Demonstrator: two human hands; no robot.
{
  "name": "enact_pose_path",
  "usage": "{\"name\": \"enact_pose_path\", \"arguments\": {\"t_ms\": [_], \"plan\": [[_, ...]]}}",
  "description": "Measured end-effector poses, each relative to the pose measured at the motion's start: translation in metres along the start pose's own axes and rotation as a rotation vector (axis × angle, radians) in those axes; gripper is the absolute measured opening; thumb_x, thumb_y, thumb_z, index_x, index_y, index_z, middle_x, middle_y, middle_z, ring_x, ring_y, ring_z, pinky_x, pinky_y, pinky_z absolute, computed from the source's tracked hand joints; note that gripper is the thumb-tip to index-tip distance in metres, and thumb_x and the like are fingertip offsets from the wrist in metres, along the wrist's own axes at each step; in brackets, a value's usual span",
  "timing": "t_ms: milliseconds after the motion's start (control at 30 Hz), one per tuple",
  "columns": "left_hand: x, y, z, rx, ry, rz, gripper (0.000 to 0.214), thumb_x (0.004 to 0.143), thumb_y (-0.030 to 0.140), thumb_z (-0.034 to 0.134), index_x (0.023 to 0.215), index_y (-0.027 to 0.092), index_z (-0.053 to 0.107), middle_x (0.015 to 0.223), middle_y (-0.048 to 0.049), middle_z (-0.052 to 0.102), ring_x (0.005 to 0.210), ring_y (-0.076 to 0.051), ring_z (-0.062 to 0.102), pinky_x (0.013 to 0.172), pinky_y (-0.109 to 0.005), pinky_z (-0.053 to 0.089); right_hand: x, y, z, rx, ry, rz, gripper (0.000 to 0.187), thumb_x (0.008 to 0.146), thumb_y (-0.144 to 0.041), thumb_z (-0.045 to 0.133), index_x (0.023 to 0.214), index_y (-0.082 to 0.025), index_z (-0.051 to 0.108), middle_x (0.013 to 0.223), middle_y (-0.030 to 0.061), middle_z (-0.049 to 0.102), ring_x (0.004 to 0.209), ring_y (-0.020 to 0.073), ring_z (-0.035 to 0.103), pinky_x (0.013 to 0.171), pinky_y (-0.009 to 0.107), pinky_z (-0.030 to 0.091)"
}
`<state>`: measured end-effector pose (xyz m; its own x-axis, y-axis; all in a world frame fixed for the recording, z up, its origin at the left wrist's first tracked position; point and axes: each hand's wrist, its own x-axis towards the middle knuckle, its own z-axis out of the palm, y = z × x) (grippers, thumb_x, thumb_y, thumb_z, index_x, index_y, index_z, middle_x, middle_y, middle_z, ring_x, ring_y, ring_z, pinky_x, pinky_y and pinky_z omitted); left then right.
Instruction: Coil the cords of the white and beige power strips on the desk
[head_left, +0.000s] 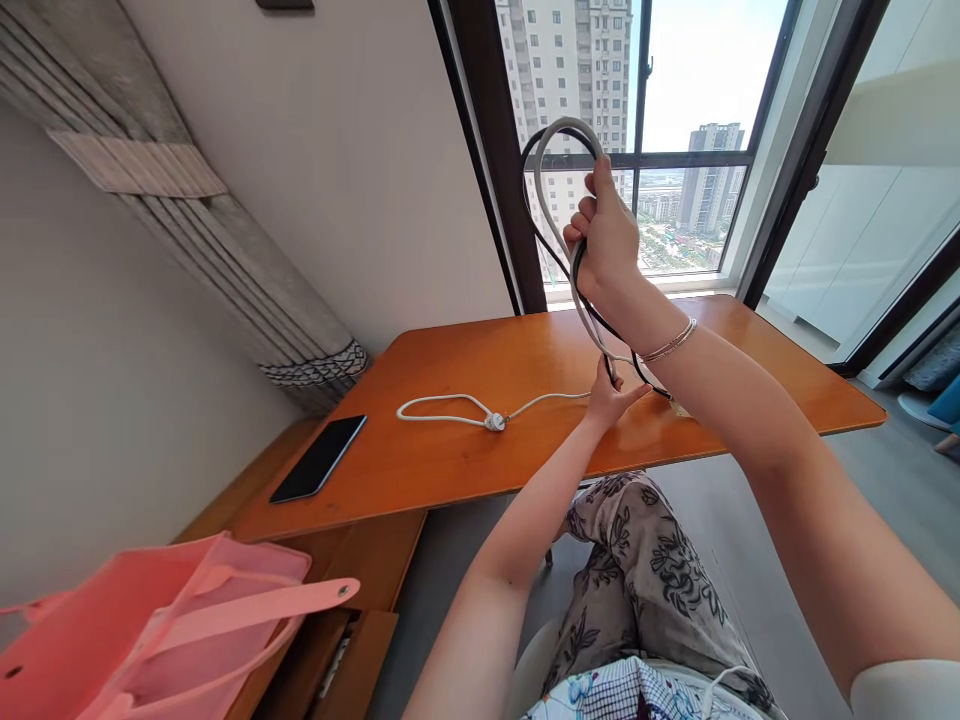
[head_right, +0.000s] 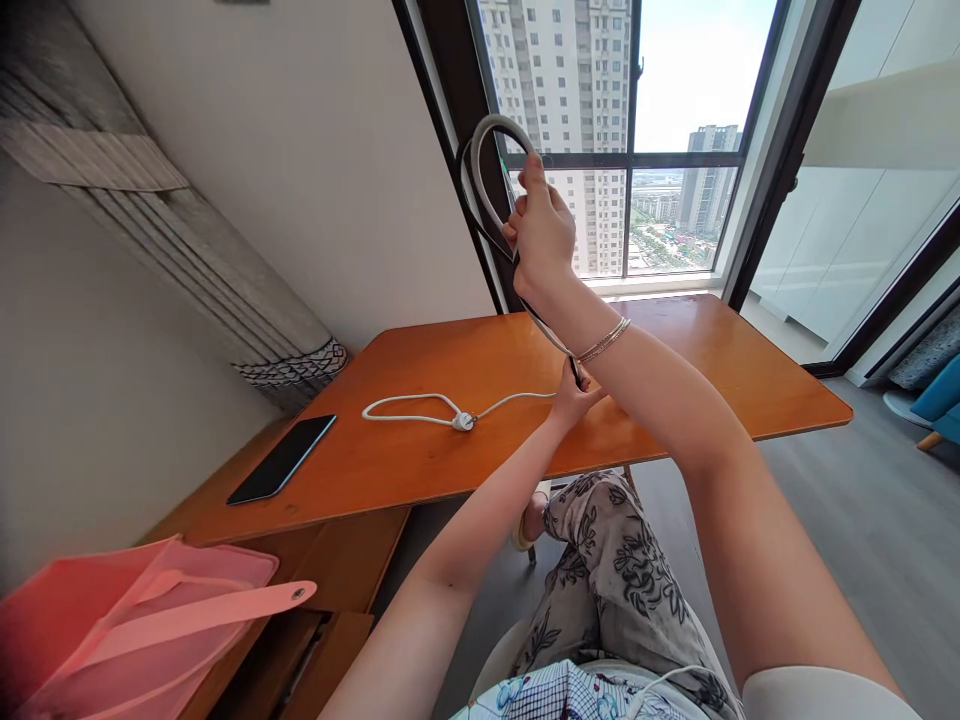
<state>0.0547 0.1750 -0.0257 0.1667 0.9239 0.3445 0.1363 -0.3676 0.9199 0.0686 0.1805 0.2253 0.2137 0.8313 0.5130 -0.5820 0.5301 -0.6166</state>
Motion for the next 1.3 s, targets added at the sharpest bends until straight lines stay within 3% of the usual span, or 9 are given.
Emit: {"name": "enact_pose_path", "arguments": {"t_ms": [133, 267, 433, 733, 867, 967, 1100, 1167, 1300], "plan": [[-0.005, 0.009, 0.007, 0.029, -0.016, 0.041, 0.085, 0.059, 0.042, 0.088, 0.133, 0.022, 0.052, 0.065, 0.0104, 0.036, 0.059, -0.009, 0.039, 0.060, -0.024, 0.031, -0.003, -0.018, 0.009, 0.087, 0.091, 0.021, 0.043, 0.084, -0.062, 0.065, 0.080, -0.026, 0.044, 0.063, -0.0078, 0.017, 0.044, 0.0055, 0.026, 0.042, 0.020, 0.028], [-0.010, 0.009, 0.017, 0.007, 0.001, 0.045, 0.046, 0.070, 0.034, 0.079, 0.111, 0.020, 0.064, 0.059, 0.0101, 0.036, 0.056, -0.010, 0.038, 0.058, -0.024, 0.031, -0.001, -0.032, 0.008, 0.103, 0.172, 0.063, 0.039, 0.087, -0.058, 0.064, 0.076, -0.027, 0.044, 0.057, -0.0082, 0.017, 0.043, 0.0084, 0.027, 0.041, 0.023, 0.029], [-0.008, 0.002, 0.018, -0.089, 0.083, -0.010, 0.014, 0.077, 0.026, 0.068, 0.089, 0.020, 0.064, 0.055, 0.0092, 0.038, 0.054, -0.011, 0.039, 0.058, -0.024, 0.033, 0.003, -0.043, 0.000, 0.104, 0.182, 0.093, 0.043, 0.083, -0.058, 0.069, 0.072, -0.027, 0.041, 0.054, -0.0090, 0.016, 0.043, 0.0099, 0.025, 0.039, 0.025, 0.028], [-0.003, -0.009, -0.003, -0.061, 0.252, 0.183, 0.007, 0.082, 0.019, 0.059, 0.080, 0.020, 0.066, 0.087, -0.0040, 0.063, 0.085, -0.017, 0.060, 0.082, -0.030, 0.048, 0.000, -0.075, -0.017, -0.022, -0.003, 0.150, 0.040, 0.076, -0.045, 0.080, 0.069, -0.028, 0.044, 0.050, -0.0089, 0.018, 0.043, 0.0111, 0.022, 0.039, 0.026, 0.028], [0.000, -0.013, -0.029, -0.054, 0.193, 0.211, 0.009, 0.083, 0.020, 0.055, 0.082, 0.020, 0.065, 0.086, -0.0041, 0.064, 0.080, -0.016, 0.061, 0.078, -0.030, 0.049, 0.008, -0.106, -0.040, -0.205, -0.053, 0.111, 0.034, 0.086, -0.022, 0.069, 0.065, -0.025, 0.042, 0.052, -0.0080, 0.025, 0.045, 0.0096, 0.021, 0.043, 0.026, 0.027], [0.003, -0.013, -0.055, 0.018, 0.145, 0.218, 0.010, 0.083, 0.023, 0.056, 0.083, 0.020, 0.065, 0.083, -0.0036, 0.067, 0.080, -0.017, 0.061, 0.077, -0.031, 0.049, 0.018, -0.135, -0.067, -0.446, -0.051, 0.095, 0.033, 0.089, -0.003, 0.058, 0.065, -0.022, 0.046, 0.054, -0.0075, 0.036, 0.049, 0.0067, 0.029, 0.050, 0.024, 0.031], [0.009, -0.009, -0.081, 0.070, 0.091, 0.218, 0.016, 0.083, 0.030, 0.056, 0.080, 0.019, 0.067, 0.080, -0.0039, 0.068, 0.078, -0.018, 0.062, 0.075, -0.031, 0.049, 0.027, -0.167, -0.110, -0.794, -0.125, 0.209, 0.013, 0.092, -0.011, 0.065, 0.080, -0.015, 0.063, 0.052, -0.0073, 0.041, 0.055, 0.0083, 0.043, 0.065, 0.029, 0.045], [0.012, -0.006, -0.088, 0.036, 0.081, 0.199, 0.018, 0.082, 0.032, 0.056, 0.081, 0.019, 0.068, 0.079, -0.0041, 0.069, 0.077, -0.018, 0.063, 0.073, -0.031, 0.049, 0.028, -0.177, -0.128, -0.930, -0.169, 0.308, 0.015, 0.092, -0.016, 0.067, 0.077, -0.013, 0.064, 0.052, -0.0074, 0.040, 0.057, 0.0085, 0.048, 0.073, 0.032, 0.049], [0.013, 0.000, -0.097, 0.019, 0.062, 0.163, 0.017, 0.078, 0.030, 0.057, 0.083, 0.018, 0.069, 0.075, -0.0027, 0.068, 0.072, -0.017, 0.062, 0.068, -0.029, 0.050, 0.024, -0.181, -0.147, -0.865, -0.173, 0.348, 0.029, 0.092, -0.012, 0.063, 0.065, -0.017, 0.055, 0.055, -0.0061, 0.042, 0.058, 0.0086, 0.049, 0.071, 0.032, 0.051]]}}
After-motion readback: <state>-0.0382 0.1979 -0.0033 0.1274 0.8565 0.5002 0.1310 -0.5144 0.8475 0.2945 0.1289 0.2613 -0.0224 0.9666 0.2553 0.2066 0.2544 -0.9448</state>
